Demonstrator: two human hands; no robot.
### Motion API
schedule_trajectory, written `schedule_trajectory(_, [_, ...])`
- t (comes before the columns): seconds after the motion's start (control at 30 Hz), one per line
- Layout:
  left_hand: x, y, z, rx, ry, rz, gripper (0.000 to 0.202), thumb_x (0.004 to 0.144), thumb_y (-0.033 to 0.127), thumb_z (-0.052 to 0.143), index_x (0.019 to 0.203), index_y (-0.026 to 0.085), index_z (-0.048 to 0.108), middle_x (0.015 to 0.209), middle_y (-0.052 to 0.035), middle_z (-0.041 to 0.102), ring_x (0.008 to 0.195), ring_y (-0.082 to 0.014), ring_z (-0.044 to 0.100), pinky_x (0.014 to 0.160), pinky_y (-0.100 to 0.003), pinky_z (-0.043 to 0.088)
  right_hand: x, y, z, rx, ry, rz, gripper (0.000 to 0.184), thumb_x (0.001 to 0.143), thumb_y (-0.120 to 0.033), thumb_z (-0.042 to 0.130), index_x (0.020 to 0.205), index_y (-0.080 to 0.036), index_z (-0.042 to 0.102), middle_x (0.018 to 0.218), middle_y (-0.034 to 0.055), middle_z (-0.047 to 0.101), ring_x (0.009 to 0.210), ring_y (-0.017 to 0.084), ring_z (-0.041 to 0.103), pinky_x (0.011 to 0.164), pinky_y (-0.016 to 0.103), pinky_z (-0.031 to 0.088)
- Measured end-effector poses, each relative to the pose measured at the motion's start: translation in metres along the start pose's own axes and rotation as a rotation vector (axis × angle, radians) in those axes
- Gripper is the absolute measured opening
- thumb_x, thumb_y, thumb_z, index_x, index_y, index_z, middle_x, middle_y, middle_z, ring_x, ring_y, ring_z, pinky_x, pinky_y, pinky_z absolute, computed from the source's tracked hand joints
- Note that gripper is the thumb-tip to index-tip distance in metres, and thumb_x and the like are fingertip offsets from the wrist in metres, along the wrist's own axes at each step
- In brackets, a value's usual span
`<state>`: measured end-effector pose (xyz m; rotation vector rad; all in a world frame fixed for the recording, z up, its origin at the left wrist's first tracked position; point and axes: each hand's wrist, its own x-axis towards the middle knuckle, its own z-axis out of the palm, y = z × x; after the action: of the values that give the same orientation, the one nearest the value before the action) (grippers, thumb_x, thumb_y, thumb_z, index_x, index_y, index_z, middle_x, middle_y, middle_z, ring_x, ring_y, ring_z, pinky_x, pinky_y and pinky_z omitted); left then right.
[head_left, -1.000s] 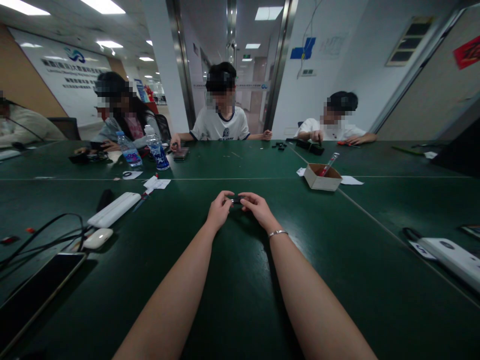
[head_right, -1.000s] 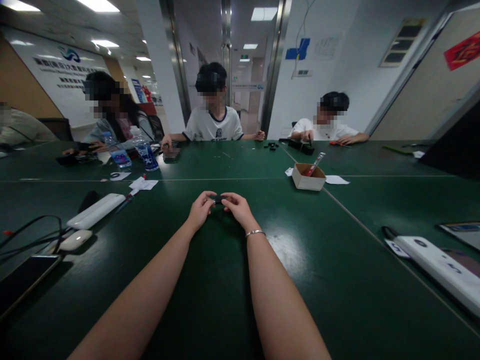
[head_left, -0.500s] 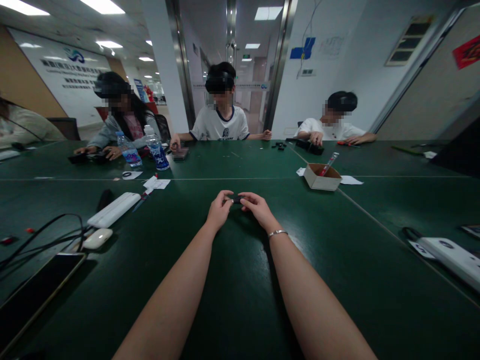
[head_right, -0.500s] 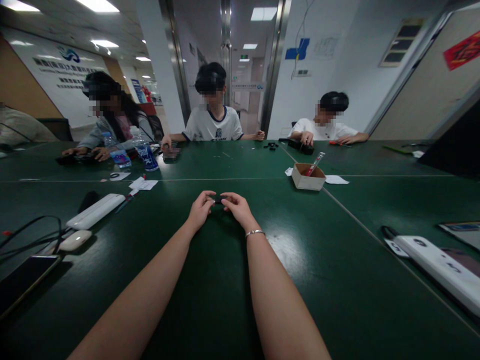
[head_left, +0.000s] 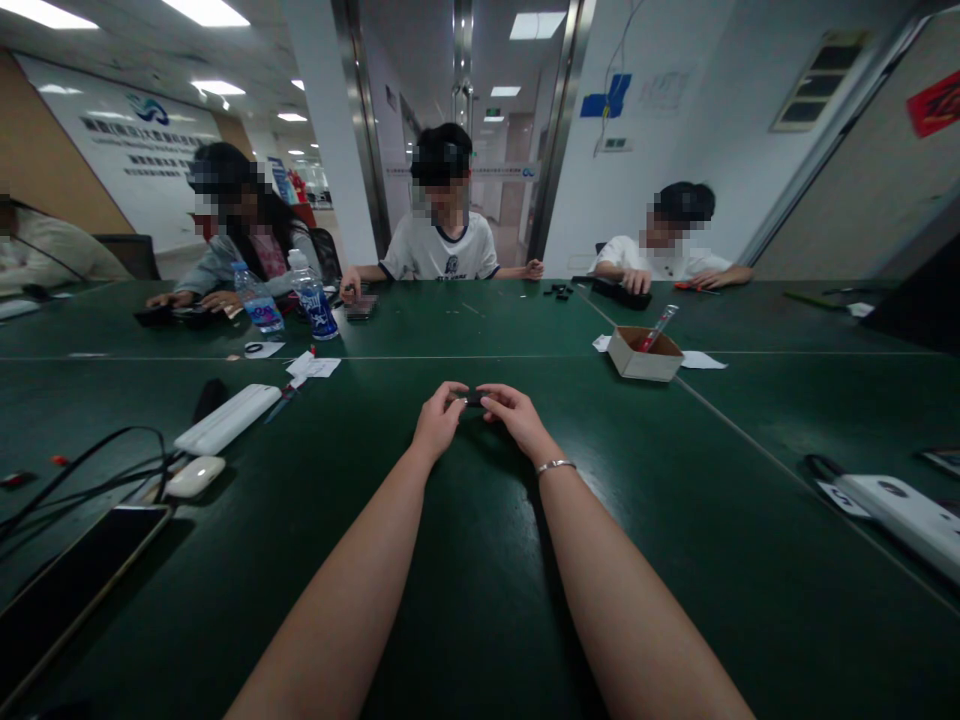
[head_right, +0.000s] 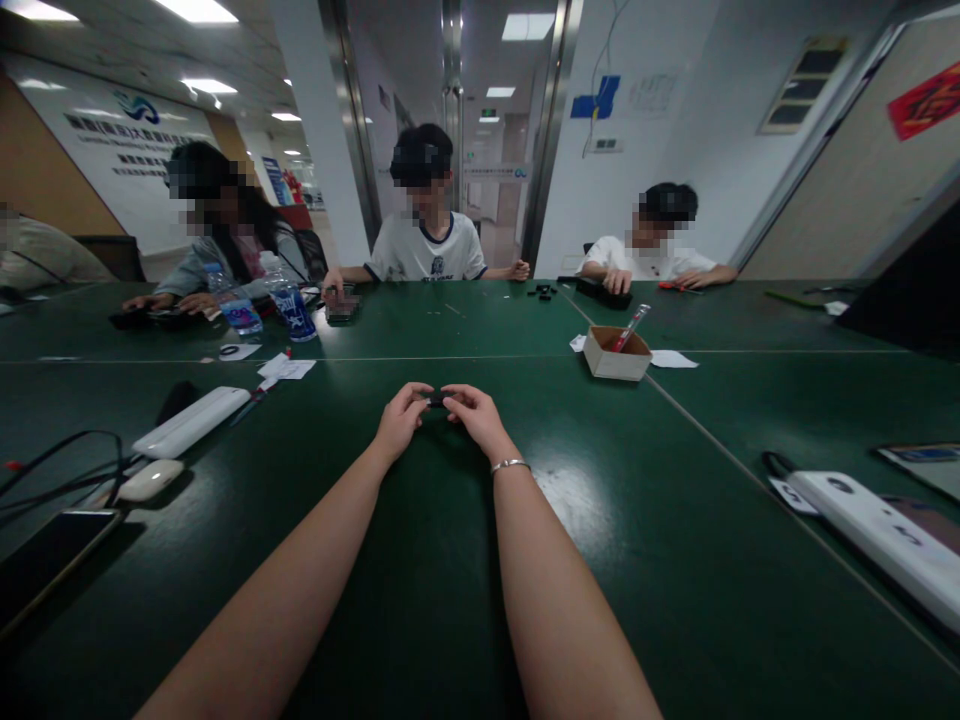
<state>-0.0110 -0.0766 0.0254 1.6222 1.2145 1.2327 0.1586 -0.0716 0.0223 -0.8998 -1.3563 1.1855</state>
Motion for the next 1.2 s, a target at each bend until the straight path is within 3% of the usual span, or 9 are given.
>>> schedule_trajectory(0.17, [-0.0002, 0.0023, 0.0007, 0.012, -0.005, -0.020, 0.025, 0.089, 0.034, 0.043, 0.098, 0.020, 0.062, 0.063, 0.0018, 0.054, 0.056, -0.0125, 0.050, 0.053, -0.023, 0.037, 0.0007, 0.0004, -0.0002, -0.003, -0.002, 0.001, 0.035, 0.069, -0.036, 0.073, 0.099, -0.019, 0.070, 0.075, -0.0002, 0.061, 0.061, 0.013, 0.057, 0.060, 0.026, 0.046])
schedule_trajectory(0.33, [-0.0021, 0.0065, 0.0007, -0.019, 0.002, -0.020, 0.023, 0.084, 0.029, 0.048, 0.099, 0.020, 0.062, 0.071, 0.0011, 0.057, 0.058, -0.0119, 0.051, 0.053, -0.023, 0.037, 0.0013, 0.0013, 0.0000, 0.000, 0.000, 0.001, 0.034, 0.069, -0.035, 0.072, 0.098, -0.019, 0.070, 0.074, -0.0007, 0.061, 0.060, 0.013, 0.056, 0.060, 0.027, 0.046])
schedule_trajectory(0.47, [-0.0021, 0.0067, 0.0003, 0.005, -0.007, -0.019, 0.025, 0.087, 0.034, 0.044, 0.095, 0.020, 0.063, 0.061, 0.0022, 0.054, 0.056, -0.0125, 0.050, 0.054, -0.023, 0.036, 0.0012, 0.0013, -0.0002, -0.005, 0.001, -0.002, 0.033, 0.069, -0.035, 0.072, 0.098, -0.019, 0.070, 0.073, -0.0009, 0.061, 0.061, 0.013, 0.057, 0.061, 0.027, 0.046])
schedule_trajectory(0.77, [-0.0012, 0.0037, -0.0004, 0.035, -0.019, -0.013, 0.027, 0.089, 0.036, 0.042, 0.096, 0.020, 0.063, 0.063, 0.0020, 0.054, 0.061, -0.0136, 0.053, 0.057, -0.024, 0.038, 0.0012, 0.0010, -0.0011, -0.006, -0.003, 0.002, 0.034, 0.069, -0.034, 0.072, 0.099, -0.019, 0.069, 0.076, 0.0003, 0.062, 0.062, 0.013, 0.057, 0.061, 0.027, 0.046])
schedule_trajectory(0.93, [-0.0009, 0.0018, -0.0003, 0.005, -0.010, -0.010, 0.022, 0.085, 0.030, 0.049, 0.099, 0.021, 0.062, 0.074, 0.0004, 0.059, 0.064, -0.0131, 0.054, 0.057, -0.023, 0.039, 0.0008, 0.0008, -0.0006, -0.012, -0.007, 0.003, 0.034, 0.070, -0.036, 0.072, 0.100, -0.019, 0.069, 0.077, 0.0008, 0.062, 0.063, 0.013, 0.057, 0.062, 0.028, 0.047])
schedule_trajectory(1.2, [0.0003, -0.0021, 0.0005, -0.003, -0.005, -0.003, 0.021, 0.085, 0.030, 0.048, 0.098, 0.021, 0.063, 0.070, 0.0012, 0.057, 0.061, -0.0125, 0.053, 0.054, -0.023, 0.037, 0.0002, -0.0004, -0.0012, -0.039, -0.007, 0.005, 0.035, 0.071, -0.037, 0.071, 0.101, -0.019, 0.068, 0.077, 0.0009, 0.062, 0.062, 0.014, 0.057, 0.061, 0.027, 0.047])
